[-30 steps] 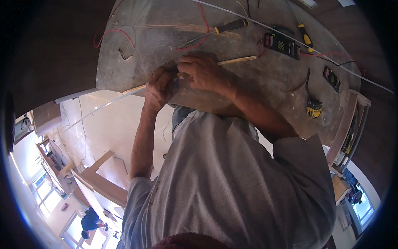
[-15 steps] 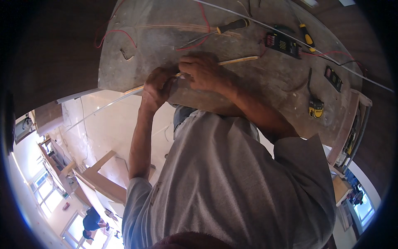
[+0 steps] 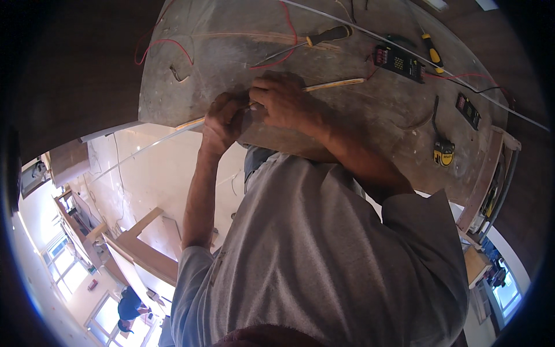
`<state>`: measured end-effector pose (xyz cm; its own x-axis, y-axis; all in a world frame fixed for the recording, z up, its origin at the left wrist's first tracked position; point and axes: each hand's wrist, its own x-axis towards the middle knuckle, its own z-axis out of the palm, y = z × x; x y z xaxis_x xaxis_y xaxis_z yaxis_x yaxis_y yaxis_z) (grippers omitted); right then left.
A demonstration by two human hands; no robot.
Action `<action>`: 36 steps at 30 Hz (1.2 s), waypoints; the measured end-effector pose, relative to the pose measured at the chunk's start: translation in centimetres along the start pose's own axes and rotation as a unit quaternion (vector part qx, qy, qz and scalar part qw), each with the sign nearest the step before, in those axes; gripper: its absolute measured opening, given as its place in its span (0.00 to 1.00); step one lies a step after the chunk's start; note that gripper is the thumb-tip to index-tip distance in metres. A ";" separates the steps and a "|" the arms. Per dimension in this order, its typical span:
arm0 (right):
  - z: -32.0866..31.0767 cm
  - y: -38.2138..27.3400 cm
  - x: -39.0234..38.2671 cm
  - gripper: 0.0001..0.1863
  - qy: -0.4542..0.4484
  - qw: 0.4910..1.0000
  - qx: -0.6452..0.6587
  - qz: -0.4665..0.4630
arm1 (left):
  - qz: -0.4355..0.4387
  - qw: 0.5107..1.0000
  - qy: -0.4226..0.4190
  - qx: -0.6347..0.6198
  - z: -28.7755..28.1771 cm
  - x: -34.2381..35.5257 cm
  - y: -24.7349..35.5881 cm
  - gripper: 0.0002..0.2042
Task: The person wires an LED strip by hand, pressing the strip into a channel and using pliers to work with the wiring at the end of the strip.
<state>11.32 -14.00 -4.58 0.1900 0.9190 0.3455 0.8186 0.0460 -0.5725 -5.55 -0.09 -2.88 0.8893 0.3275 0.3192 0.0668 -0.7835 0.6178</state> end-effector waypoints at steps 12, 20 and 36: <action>1.2 0.4 -0.7 0.20 -0.012 0.998 -0.038 -0.042 | 0.031 1.000 -0.001 0.002 0.2 0.0 -0.2 0.09; 1.2 0.3 -0.5 0.16 0.057 0.997 -0.003 -0.058 | 0.020 0.999 0.016 0.031 -0.7 -0.7 -0.2 0.19; 1.3 0.0 -0.1 0.14 0.056 0.997 0.006 -0.043 | -0.017 0.999 0.029 -0.040 -0.3 -0.8 -1.1 0.15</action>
<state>10.59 -13.59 -5.59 0.1805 0.8616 0.4743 0.8279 0.1272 -0.5463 -6.48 0.68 -3.56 0.8593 0.3847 0.3369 0.0580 -0.7279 0.6832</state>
